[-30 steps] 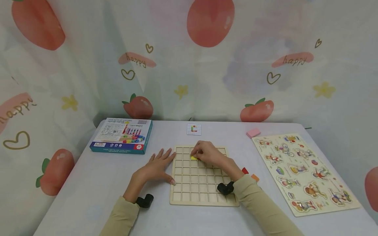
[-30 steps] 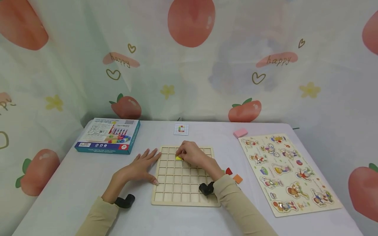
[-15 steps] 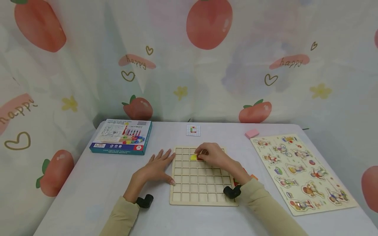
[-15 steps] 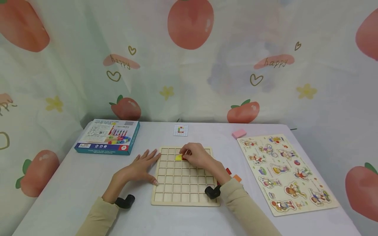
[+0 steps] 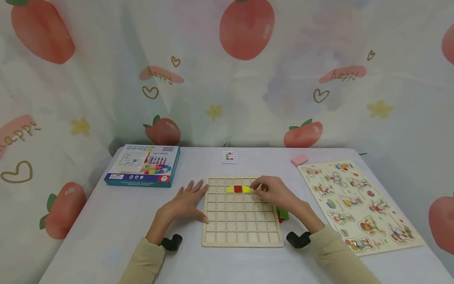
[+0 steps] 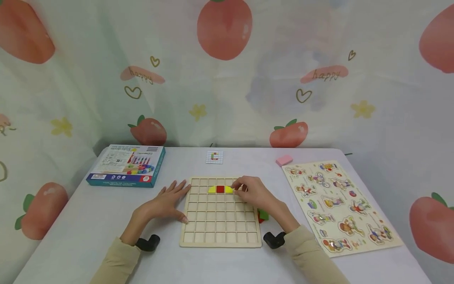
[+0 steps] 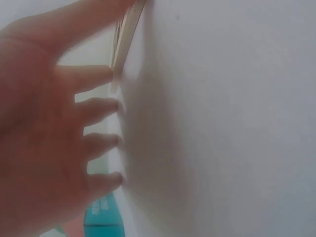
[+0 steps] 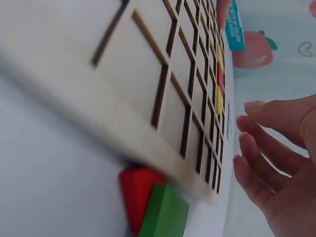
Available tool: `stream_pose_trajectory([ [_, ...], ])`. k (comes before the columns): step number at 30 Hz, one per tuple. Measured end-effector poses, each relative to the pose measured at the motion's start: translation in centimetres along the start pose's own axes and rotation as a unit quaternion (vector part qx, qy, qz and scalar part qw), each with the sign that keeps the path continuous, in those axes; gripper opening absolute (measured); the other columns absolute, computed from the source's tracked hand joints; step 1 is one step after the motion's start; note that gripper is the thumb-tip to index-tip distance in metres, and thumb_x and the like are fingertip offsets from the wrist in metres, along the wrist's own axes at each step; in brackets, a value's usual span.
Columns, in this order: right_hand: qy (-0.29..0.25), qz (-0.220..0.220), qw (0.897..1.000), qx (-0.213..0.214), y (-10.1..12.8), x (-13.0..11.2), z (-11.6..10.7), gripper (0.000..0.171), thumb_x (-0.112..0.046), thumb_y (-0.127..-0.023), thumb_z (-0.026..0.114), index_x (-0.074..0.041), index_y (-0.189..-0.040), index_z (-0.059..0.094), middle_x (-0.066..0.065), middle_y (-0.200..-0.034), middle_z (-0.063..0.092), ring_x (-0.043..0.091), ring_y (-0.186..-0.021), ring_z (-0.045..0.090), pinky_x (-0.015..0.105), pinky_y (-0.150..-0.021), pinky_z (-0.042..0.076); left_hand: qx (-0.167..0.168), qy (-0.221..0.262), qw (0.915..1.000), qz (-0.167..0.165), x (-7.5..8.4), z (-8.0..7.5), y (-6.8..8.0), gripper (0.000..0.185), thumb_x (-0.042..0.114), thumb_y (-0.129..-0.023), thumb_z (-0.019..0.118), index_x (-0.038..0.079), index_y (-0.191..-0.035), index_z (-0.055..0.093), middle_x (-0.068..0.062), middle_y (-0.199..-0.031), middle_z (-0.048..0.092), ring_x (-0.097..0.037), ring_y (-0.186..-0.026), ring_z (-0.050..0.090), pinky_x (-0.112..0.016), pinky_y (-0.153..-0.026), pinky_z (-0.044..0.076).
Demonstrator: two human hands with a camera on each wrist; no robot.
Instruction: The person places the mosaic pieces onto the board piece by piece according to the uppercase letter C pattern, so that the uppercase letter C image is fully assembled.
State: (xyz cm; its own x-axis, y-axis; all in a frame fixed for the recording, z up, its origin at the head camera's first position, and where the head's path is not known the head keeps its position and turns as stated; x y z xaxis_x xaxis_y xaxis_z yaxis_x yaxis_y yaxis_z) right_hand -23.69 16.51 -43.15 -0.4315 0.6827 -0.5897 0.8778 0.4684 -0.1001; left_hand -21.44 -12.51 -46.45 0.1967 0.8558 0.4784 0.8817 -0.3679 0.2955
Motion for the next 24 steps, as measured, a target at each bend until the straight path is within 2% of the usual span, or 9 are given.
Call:
stream_pose_trajectory([
  [13, 0.017, 0.025, 1.0, 0.0, 3.8, 3.0, -1.7, 0.014, -0.006, -0.092, 0.073, -0.007, -0.106, 0.076, -0.002, -0.094, 0.071, 0.01, -0.077, 0.054, 0.023, -0.065, 0.048, 0.0, -0.015, 0.9999, -0.006, 0.3, 0.0, 0.4, 0.117, 0.05, -0.073, 0.09, 0.014, -0.164, 0.026, -0.011, -0.174, 0.011, -0.041, -0.16, -0.001, -0.065, -0.126, 0.001],
  [21, 0.026, 0.067, 0.997, -0.014, 5.6, 4.9, -2.5, 0.016, -0.011, -0.091, 0.077, -0.008, -0.106, 0.074, -0.002, -0.093, 0.067, 0.011, -0.076, 0.053, 0.022, -0.061, 0.047, -0.001, -0.012, 0.9999, -0.007, 0.4, 0.0, 0.3, 0.116, 0.05, -0.074, 0.09, 0.015, -0.164, 0.027, -0.011, -0.174, 0.012, -0.04, -0.16, -0.001, -0.064, -0.127, 0.001],
  [24, 0.018, 0.07, 0.997, -0.025, 6.0, 5.2, -2.7, 0.018, -0.013, -0.09, 0.079, -0.008, -0.106, 0.074, -0.001, -0.093, 0.067, 0.01, -0.074, 0.053, 0.023, -0.058, 0.047, -0.001, -0.009, 0.9999, -0.007, 0.5, -0.1, 0.4, 0.115, 0.049, -0.073, 0.09, 0.015, -0.164, 0.028, -0.011, -0.174, 0.013, -0.041, -0.16, 0.0, -0.064, -0.127, 0.001],
])
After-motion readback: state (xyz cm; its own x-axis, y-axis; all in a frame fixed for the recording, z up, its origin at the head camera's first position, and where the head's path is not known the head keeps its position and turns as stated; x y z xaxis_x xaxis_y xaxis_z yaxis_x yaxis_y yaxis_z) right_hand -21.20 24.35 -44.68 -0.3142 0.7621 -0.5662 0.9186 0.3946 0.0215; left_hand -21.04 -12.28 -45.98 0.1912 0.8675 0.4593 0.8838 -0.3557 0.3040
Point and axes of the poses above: each hand's wrist, its own y-axis away from the middle knuckle, its own z-axis out of the palm, x = y × z, the point moved 4 cm from there along -y, towards the middle knuckle
